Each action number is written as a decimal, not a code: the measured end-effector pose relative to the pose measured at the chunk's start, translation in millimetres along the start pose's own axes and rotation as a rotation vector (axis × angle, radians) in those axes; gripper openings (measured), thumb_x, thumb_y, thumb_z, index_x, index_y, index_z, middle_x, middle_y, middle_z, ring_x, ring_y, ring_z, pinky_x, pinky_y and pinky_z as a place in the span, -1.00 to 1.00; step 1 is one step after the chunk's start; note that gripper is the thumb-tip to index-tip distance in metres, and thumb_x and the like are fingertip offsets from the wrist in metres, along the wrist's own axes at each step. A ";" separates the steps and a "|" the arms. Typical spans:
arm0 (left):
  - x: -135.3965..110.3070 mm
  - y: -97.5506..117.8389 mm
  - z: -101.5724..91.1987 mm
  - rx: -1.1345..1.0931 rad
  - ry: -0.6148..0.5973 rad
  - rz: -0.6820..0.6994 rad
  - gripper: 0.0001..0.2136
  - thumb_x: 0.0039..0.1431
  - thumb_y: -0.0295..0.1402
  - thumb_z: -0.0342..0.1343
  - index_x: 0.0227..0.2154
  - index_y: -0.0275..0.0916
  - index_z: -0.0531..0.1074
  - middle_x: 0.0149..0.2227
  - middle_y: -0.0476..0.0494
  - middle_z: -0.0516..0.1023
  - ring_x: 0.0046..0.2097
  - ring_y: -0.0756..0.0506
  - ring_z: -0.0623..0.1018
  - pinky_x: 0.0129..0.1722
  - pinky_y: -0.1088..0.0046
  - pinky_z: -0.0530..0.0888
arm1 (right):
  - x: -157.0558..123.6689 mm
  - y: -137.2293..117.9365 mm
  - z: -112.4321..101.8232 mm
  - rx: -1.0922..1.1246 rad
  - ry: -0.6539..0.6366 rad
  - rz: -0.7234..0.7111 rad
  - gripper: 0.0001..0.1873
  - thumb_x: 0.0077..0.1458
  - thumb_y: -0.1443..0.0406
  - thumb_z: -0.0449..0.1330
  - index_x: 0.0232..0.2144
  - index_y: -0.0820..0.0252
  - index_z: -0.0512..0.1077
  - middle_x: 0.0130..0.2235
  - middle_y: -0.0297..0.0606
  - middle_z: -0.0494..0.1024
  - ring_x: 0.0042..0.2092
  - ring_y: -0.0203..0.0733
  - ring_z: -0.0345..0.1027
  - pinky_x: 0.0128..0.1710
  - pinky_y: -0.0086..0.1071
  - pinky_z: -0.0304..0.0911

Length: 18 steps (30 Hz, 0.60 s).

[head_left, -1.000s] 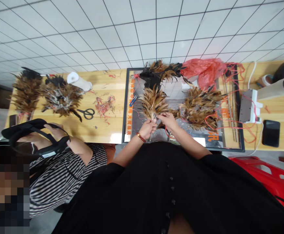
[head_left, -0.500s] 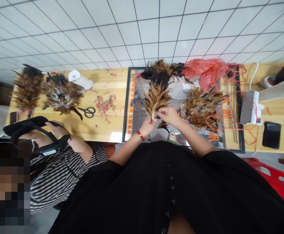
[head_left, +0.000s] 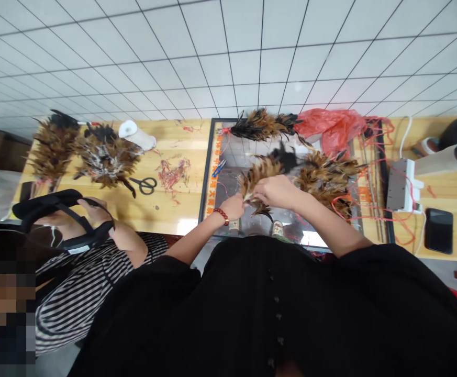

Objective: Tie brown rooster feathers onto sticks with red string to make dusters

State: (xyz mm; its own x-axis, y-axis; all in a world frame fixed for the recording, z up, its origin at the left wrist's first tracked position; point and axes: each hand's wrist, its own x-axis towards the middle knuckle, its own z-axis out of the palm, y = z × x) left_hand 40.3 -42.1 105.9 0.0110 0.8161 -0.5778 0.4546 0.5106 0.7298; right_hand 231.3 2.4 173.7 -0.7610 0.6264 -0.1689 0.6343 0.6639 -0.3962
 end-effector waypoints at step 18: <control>-18.4 22.6 -31.9 0.440 -0.338 0.665 -0.87 0.07 -0.47 0.11 -0.29 -0.20 0.41 -0.50 -0.01 0.12 -0.46 -0.07 0.24 -0.36 0.41 0.21 | 40.5 49.2 65.8 1.072 -0.203 0.269 -0.71 -0.24 0.14 0.44 -0.55 0.21 0.51 -0.55 -0.39 0.50 -0.47 -0.34 0.28 -0.45 -0.46 0.16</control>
State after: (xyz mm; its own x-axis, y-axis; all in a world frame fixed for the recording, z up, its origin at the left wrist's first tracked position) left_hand 22.0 -36.9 144.7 0.6293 0.7484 -0.2096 0.5626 -0.2526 0.7872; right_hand 222.7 33.5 88.0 -0.6875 0.5527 -0.4710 0.4110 -0.2386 -0.8799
